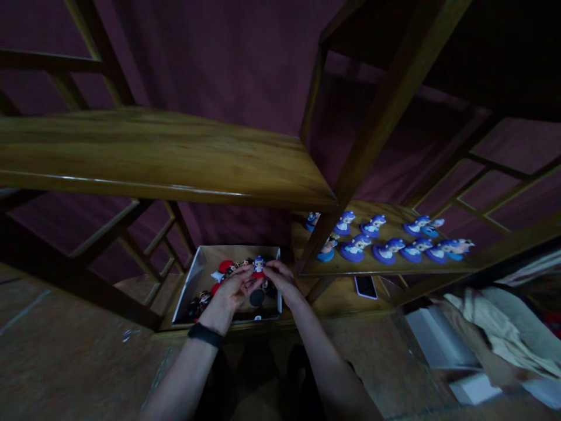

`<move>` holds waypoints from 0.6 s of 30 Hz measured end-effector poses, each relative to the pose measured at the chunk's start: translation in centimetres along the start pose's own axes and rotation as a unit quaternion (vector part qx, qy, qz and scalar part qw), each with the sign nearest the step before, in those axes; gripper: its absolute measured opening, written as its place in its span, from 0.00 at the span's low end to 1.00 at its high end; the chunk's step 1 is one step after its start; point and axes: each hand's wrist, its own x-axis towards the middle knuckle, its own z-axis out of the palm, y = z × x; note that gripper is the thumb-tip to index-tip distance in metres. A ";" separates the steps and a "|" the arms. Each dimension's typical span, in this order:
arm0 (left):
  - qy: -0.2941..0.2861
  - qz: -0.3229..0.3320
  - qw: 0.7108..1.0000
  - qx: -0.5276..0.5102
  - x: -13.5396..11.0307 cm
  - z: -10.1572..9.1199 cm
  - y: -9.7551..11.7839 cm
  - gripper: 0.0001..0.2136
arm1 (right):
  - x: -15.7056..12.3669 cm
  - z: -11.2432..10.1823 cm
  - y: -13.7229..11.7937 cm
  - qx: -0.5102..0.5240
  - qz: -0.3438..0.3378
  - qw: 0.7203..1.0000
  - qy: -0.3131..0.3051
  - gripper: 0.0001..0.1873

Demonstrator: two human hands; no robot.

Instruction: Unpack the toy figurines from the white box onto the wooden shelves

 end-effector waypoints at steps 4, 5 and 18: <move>-0.002 0.046 0.998 0.032 0.0 0.1 -0.1 0.08 | -0.5 0.3 -1.1 -0.048 -0.060 0.997 0.000 0.16; 0.002 0.068 0.997 0.034 -0.1 0.3 -0.2 0.09 | -0.7 0.4 -1.3 -0.065 -0.076 0.995 -0.003 0.18; 0.004 0.159 0.985 0.065 -0.8 0.8 0.0 0.12 | -1.2 0.7 -1.6 -0.131 -0.098 0.986 0.008 0.15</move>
